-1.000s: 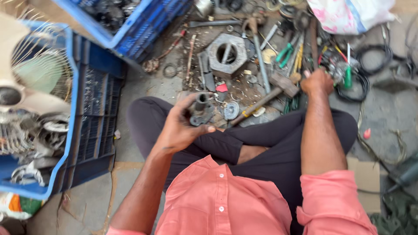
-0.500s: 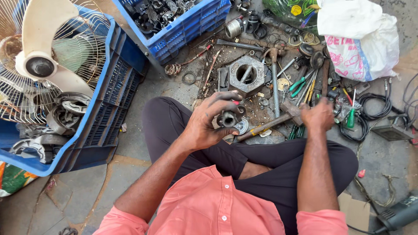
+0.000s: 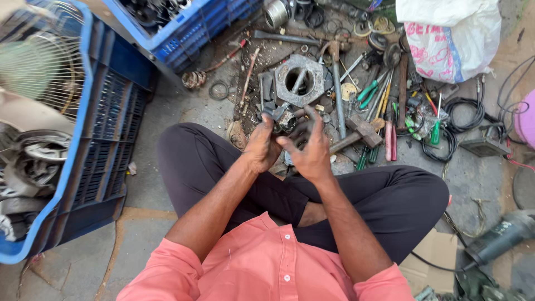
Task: The person sits on the floor and uses a hammer and metal rod to strike and shape a cylindrical metal part held in a vise. They repeatedly adjust the part, strike it, and inspect it before placing it into a blue crate. The person also handles a fan blade and other metal components.
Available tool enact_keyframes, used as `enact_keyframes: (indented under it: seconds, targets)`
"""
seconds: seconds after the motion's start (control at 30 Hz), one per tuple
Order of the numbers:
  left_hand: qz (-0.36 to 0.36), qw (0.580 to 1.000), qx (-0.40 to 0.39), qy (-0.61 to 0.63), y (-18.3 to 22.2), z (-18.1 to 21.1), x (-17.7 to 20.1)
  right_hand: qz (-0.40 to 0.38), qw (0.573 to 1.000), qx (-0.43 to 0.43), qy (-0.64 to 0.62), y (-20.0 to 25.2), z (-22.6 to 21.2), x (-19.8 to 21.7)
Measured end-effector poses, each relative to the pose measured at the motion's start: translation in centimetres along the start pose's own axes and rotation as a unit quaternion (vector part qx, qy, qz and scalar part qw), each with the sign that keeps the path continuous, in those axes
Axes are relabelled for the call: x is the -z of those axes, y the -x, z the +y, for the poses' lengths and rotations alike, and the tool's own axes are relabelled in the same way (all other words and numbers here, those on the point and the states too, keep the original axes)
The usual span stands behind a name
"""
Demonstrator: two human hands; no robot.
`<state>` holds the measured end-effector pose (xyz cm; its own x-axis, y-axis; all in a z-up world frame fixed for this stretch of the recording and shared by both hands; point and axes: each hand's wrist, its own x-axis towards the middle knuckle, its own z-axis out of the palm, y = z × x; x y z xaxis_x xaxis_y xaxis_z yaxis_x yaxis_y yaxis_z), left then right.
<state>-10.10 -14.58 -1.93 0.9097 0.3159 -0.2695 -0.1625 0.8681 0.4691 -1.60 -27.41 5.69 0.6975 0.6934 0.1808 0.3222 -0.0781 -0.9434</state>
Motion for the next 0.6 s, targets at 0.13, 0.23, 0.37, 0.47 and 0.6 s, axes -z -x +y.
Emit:
enact_keyframes:
  seconds: [0.13,0.23,0.37,0.47,0.6]
  targets:
    - [0.028,0.997,0.048,0.055,-0.6,-0.4,0.9,0.001,0.942,0.081,0.327,-1.3,-0.4,-0.4]
    - [0.012,0.995,0.071,0.067,-1.4,-0.4,1.8,-0.016,0.949,0.122,0.291,-2.2,0.3,-0.3]
    - [-0.032,0.992,0.124,-0.012,-2.0,0.3,2.6,-0.073,0.954,0.184,0.227,-3.8,2.7,-0.2]
    - [0.009,0.966,0.179,-0.186,-3.1,2.0,3.0,-0.097,0.965,0.110,0.220,-5.2,3.8,0.8]
    - [0.106,0.935,0.085,-0.328,-5.8,6.6,5.2,-0.030,0.963,0.038,0.264,-7.8,4.4,5.0]
